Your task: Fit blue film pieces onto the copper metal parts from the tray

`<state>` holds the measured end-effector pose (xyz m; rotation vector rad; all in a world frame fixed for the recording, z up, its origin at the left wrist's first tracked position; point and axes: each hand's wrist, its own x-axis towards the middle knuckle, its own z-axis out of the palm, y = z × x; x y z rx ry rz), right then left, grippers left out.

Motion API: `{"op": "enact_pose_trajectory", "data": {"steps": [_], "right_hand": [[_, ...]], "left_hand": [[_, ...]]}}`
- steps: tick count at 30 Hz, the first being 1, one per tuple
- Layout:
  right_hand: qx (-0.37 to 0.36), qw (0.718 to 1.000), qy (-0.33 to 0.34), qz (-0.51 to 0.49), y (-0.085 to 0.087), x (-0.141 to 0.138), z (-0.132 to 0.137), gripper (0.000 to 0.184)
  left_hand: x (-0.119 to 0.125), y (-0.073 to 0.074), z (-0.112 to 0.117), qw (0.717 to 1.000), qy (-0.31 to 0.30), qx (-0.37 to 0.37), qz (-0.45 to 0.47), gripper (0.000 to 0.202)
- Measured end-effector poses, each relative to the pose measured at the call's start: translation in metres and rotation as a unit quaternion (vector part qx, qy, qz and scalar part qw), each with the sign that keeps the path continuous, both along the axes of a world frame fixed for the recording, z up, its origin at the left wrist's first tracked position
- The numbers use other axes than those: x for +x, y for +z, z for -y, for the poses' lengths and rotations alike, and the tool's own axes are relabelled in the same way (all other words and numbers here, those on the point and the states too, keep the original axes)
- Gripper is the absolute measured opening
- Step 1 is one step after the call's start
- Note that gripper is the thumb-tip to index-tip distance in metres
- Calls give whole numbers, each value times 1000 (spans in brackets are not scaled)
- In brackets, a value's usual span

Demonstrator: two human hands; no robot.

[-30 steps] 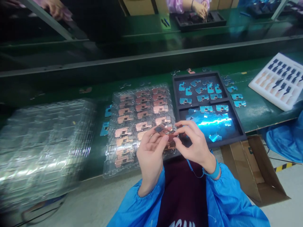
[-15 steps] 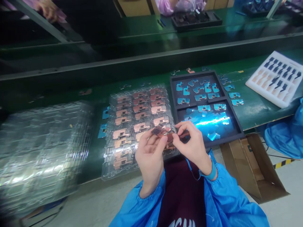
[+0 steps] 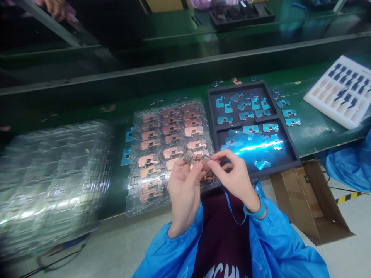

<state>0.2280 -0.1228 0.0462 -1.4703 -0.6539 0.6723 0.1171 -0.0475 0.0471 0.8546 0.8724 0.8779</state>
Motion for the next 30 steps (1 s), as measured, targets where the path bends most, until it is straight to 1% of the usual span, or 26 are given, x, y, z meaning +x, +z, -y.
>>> {"op": "enact_pose_trajectory", "data": {"steps": [2,6,8,12,15,17,19,20,22,23,24,25,27,28,30], "right_hand": [[-8,1000,-16,20,-1,-2,-1,20],[-11,1000,-22,11,-2,-2,-1,29],[-19,1000,-18,8,-2,-1,-1,31],[-46,998,-31,30,-2,0,-5,36],[-43,999,-20,18,-2,-2,-4,37],[-48,999,4,18,-1,-1,1,38],[-71,995,49,48,3,5,12,34],[-85,991,72,74,6,10,20,31],[-107,981,95,132,14,27,37,26],[-113,976,92,161,19,37,46,24],[-120,971,85,189,25,48,54,24],[-129,965,73,216,32,58,62,24],[-153,949,45,273,46,75,73,26],[-169,938,35,299,52,82,76,27],[-188,923,-20,334,62,94,79,33]], "left_hand": [[0,-1,1,1000,13,21,-10,48],[-2,-4,0,997,26,54,-44,48],[-2,-6,-1,996,23,65,-52,48],[0,-8,2,995,10,88,-46,46],[-5,-4,3,994,-5,95,-48,42],[-16,3,-5,992,-31,102,-64,36],[-33,13,-23,985,-41,128,-104,30],[-42,20,-37,980,-31,148,-132,28],[-59,30,-71,962,2,200,-185,25],[-64,34,-90,950,9,232,-208,23],[-67,35,-110,936,0,268,-228,21],[-66,34,-130,919,-23,307,-247,20],[-56,25,-165,883,-93,365,-280,18],[-48,19,-179,869,-121,382,-291,18],[-34,4,-196,852,-148,400,-305,17]]}}
